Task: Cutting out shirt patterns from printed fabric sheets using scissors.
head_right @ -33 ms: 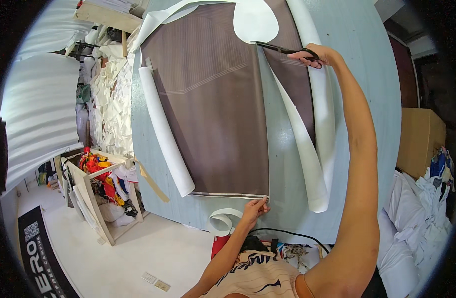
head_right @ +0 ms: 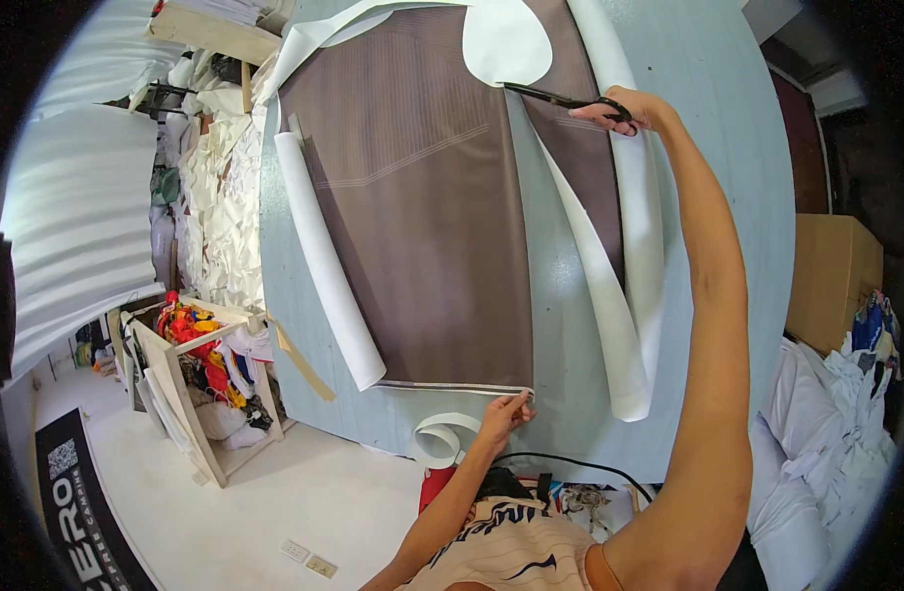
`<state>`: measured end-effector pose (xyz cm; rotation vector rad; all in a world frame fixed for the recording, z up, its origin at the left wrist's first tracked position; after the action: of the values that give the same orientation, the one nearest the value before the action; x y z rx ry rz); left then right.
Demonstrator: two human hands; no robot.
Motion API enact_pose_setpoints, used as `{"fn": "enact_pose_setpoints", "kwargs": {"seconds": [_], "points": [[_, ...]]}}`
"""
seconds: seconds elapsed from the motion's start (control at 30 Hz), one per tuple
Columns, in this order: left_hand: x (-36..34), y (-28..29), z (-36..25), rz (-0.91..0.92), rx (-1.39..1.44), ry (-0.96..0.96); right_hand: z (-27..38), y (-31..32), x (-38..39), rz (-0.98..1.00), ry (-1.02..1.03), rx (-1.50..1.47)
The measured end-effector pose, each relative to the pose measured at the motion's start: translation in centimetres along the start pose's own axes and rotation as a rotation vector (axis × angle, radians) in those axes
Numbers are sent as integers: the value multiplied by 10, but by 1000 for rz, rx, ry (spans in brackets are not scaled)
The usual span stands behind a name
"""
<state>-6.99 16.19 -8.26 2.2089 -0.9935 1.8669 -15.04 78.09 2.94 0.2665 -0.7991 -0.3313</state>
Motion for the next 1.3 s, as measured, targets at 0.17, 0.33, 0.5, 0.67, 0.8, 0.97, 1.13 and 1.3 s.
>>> {"fn": "enact_pose_setpoints", "kwargs": {"seconds": [0.17, 0.33, 0.5, 0.67, 0.8, 0.97, 1.13, 1.3], "points": [[0, 3, 1, -10, -36, 9, 3, -2, -4, -53, 7, 18], [1, 4, -1, -22, -40, 18, 22, -17, -15, -24, 61, -14], [3, 2, -3, -22, -28, 0, 23, -30, -20, 19, 76, -261], [4, 2, -5, -14, -25, -3, 33, -60, -9, -39, 70, -265], [2, 2, -3, -27, -24, -6, 23, -93, -21, -74, 47, -554], [4, -2, -3, -16, -12, 1, 25, -115, -26, -145, 80, -563], [4, -1, -6, -2, -12, -9, 30, -128, -33, -224, 63, -593], [5, 0, -7, -5, -39, 13, 34, -140, -33, -294, 30, -553]]}}
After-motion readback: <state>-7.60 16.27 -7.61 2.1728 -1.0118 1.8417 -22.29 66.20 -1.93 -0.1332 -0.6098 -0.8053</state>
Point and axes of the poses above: each hand's wrist, its own x-axis away from the middle knuckle, its own y-axis out of the back of the hand, z = x × y, the point moved 9 cm from there along -x, towards the middle knuckle, and after that the axes turned 3 degrees about x, right-handed, at the moved point
